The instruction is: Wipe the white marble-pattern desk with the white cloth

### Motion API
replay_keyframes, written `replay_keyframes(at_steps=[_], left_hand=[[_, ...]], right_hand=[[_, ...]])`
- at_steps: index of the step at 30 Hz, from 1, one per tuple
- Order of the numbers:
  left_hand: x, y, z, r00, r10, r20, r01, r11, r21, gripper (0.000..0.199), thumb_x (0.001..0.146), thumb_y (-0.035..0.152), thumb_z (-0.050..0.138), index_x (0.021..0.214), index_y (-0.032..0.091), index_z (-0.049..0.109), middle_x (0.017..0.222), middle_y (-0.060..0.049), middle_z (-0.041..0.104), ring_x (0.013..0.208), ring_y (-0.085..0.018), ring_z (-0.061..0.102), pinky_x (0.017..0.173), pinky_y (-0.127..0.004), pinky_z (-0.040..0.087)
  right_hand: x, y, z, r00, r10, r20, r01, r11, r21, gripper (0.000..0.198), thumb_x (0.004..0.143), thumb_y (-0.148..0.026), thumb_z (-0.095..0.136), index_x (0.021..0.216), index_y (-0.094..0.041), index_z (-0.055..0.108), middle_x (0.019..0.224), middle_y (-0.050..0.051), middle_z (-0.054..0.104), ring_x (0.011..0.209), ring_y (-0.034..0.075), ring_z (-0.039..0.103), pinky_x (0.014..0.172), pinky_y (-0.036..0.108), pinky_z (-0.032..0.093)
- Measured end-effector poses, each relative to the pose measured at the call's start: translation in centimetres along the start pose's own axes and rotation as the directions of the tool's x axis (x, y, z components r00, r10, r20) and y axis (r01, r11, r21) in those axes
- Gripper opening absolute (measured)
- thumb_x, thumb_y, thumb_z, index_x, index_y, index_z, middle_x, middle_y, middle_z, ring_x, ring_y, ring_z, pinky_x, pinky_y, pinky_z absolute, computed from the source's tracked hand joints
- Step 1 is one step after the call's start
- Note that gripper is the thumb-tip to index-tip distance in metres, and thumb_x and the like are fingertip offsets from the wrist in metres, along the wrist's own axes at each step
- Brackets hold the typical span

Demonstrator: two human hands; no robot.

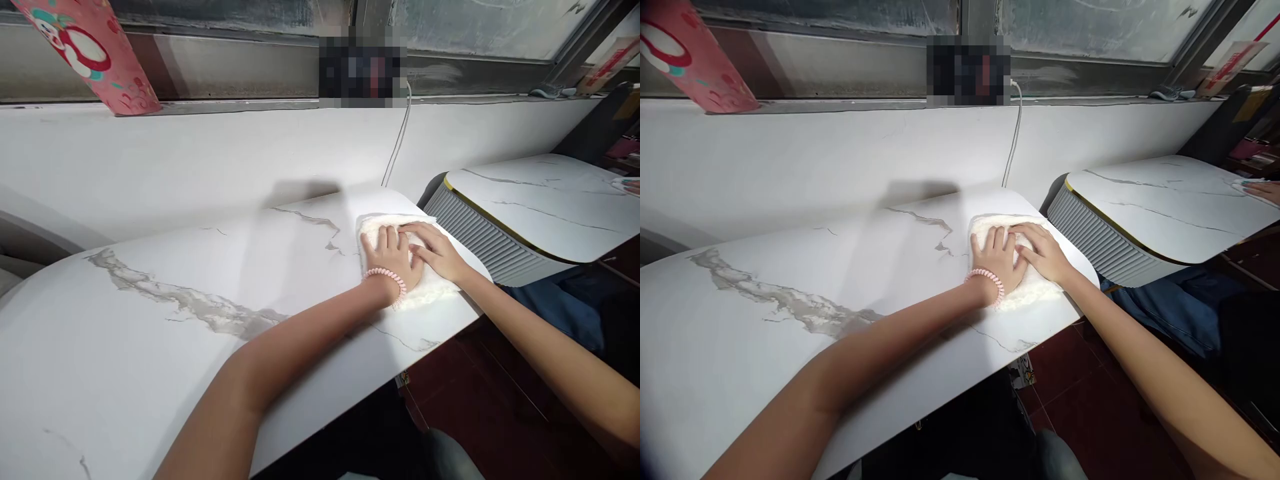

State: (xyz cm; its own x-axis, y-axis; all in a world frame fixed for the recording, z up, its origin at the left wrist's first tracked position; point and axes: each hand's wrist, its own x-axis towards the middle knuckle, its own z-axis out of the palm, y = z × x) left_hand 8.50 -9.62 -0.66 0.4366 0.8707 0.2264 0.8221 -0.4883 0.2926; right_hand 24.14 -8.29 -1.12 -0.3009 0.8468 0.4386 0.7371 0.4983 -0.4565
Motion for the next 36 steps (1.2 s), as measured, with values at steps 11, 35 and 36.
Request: replay_keyframes(at_steps=[11, 35, 36], left_hand=[[8.3, -6.9, 0.2, 0.995, -0.060, -0.079, 0.055, 0.996, -0.064, 0.048, 0.093, 0.039, 0.033, 0.132, 0.018, 0.052, 0.146, -0.009, 0.047, 0.138, -0.026, 0.033, 0.116, -0.060, 0.016], [9.5, -8.9, -0.6, 0.968, -0.248, -0.032, 0.248, 0.969, 0.003, 0.056, 0.096, 0.039, 0.021, 0.143, 0.016, 0.042, 0.154, -0.011, 0.035, 0.143, -0.025, 0.025, 0.117, -0.058, 0.010], [8.8, -8.5, -0.6, 0.968, -0.251, -0.027, 0.251, 0.968, 0.006, 0.056, 0.096, 0.039, 0.022, 0.143, 0.016, 0.042, 0.155, -0.011, 0.034, 0.144, -0.025, 0.025, 0.117, -0.059, 0.009]], right_hand=[[10.0, 4.4, 3.9, 0.998, -0.056, -0.012, 0.055, 0.998, -0.039, 0.034, 0.087, -0.030, 0.044, 0.115, -0.024, 0.063, 0.121, 0.007, 0.064, 0.114, 0.027, 0.056, 0.102, 0.050, 0.040], [14.2, 4.1, 6.3, 0.994, -0.028, 0.107, 0.041, 0.992, -0.117, 0.037, 0.091, -0.034, 0.036, 0.118, -0.023, 0.059, 0.126, 0.008, 0.061, 0.118, 0.028, 0.052, 0.103, 0.048, 0.038], [13.6, 3.8, 6.2, 0.994, -0.038, 0.105, 0.049, 0.993, -0.107, 0.037, 0.091, -0.035, 0.036, 0.118, -0.023, 0.059, 0.127, 0.008, 0.061, 0.118, 0.028, 0.052, 0.103, 0.048, 0.038]])
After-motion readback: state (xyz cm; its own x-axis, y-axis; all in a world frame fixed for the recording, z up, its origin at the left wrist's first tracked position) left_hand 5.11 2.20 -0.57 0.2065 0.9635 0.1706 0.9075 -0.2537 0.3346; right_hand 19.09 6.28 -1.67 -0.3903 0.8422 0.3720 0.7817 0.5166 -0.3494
